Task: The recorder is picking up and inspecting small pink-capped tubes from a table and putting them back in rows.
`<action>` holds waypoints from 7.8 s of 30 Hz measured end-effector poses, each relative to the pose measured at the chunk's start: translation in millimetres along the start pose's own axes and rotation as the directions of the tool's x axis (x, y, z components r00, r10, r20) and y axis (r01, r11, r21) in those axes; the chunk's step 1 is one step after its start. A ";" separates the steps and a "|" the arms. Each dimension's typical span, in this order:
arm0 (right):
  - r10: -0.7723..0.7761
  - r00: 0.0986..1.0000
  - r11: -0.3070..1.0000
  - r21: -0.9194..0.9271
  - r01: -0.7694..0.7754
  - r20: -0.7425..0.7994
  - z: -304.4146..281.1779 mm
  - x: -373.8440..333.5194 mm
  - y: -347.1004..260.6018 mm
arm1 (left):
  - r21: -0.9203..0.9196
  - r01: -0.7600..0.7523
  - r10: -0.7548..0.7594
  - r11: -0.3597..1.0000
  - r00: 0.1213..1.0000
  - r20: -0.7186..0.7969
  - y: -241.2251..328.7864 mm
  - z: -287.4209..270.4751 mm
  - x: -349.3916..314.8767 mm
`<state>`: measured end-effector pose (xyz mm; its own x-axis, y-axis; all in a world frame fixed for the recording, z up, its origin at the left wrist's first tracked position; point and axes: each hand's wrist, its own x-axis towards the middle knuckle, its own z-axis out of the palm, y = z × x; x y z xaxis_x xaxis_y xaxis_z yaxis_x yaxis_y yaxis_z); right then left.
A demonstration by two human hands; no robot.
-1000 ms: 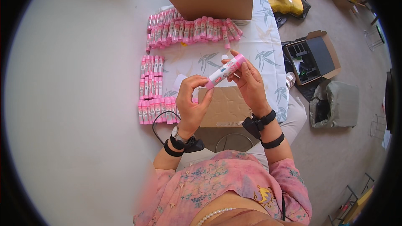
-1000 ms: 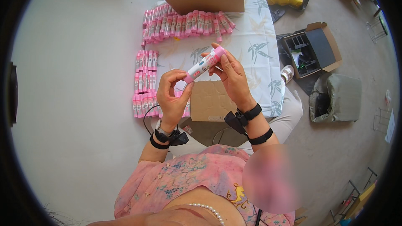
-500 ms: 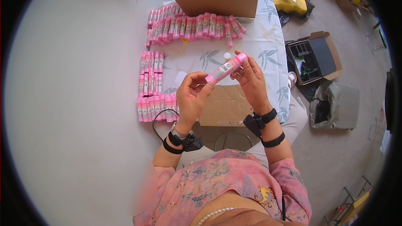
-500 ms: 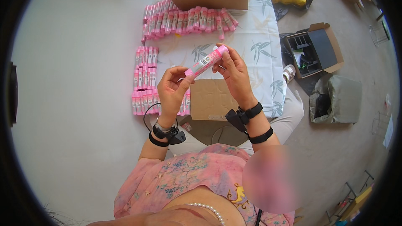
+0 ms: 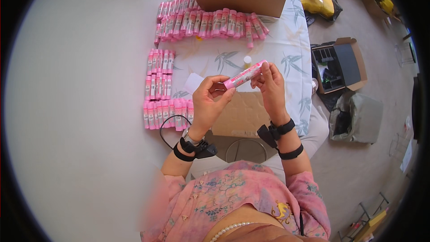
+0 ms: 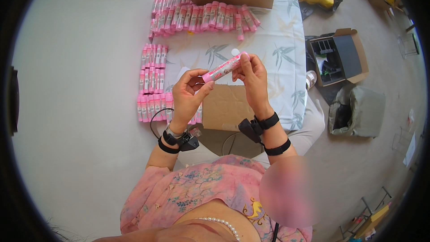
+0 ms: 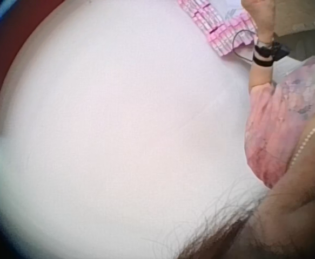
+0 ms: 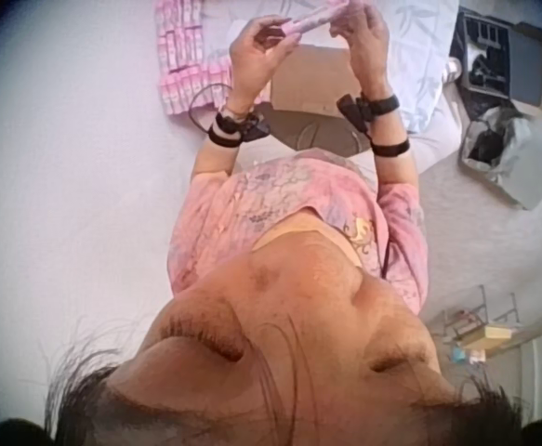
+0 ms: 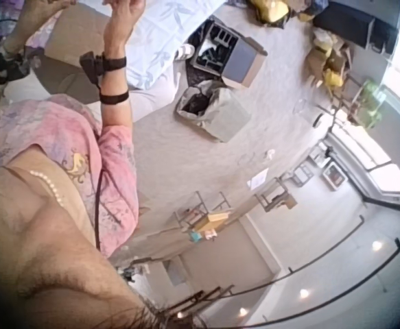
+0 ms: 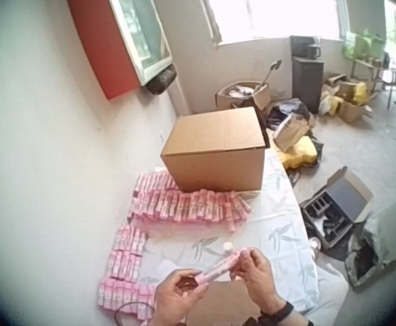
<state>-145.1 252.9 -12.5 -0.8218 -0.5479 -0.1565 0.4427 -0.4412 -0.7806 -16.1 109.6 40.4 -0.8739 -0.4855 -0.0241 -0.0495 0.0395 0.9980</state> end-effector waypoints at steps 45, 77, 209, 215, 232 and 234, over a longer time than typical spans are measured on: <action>-0.311 0.943 -0.378 -0.926 -0.012 0.115 -166.0 58.3 92.7 | 0.546 0.176 0.334 0.819 0.627 -0.704 -168.6 -307.7 423.0; -0.289 0.948 -0.358 -0.933 0.020 0.131 -158.3 57.7 94.8 | 0.938 0.184 -0.096 0.295 0.982 -0.162 -200.5 -322.2 468.1; -0.125 0.912 0.984 -0.070 0.165 0.391 44.1 -91.9 -27.4 | -0.114 -0.089 0.083 0.989 0.995 -0.062 52.5 -42.5 -95.6; -0.113 0.916 0.981 -0.105 0.165 0.385 38.9 -82.1 -23.8 | -0.062 -0.200 0.197 0.978 0.979 -0.052 44.1 -42.7 -81.8; -0.063 0.935 0.980 -0.156 0.125 0.349 25.9 -51.0 -10.6 | 0.001 0.071 -0.071 0.997 0.996 -0.055 38.0 -46.4 -43.3; -0.057 0.934 0.979 -0.163 0.121 0.352 24.4 -45.6 -7.2 | 0.001 0.114 -0.114 0.993 0.993 -0.032 34.0 -50.2 -35.9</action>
<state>-102.1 263.8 15.0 -0.6671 -0.7367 0.1111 0.2756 -0.3825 -0.8819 37.8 84.6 78.1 -0.8469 -0.5141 -0.1362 -0.1495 -0.0157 0.9886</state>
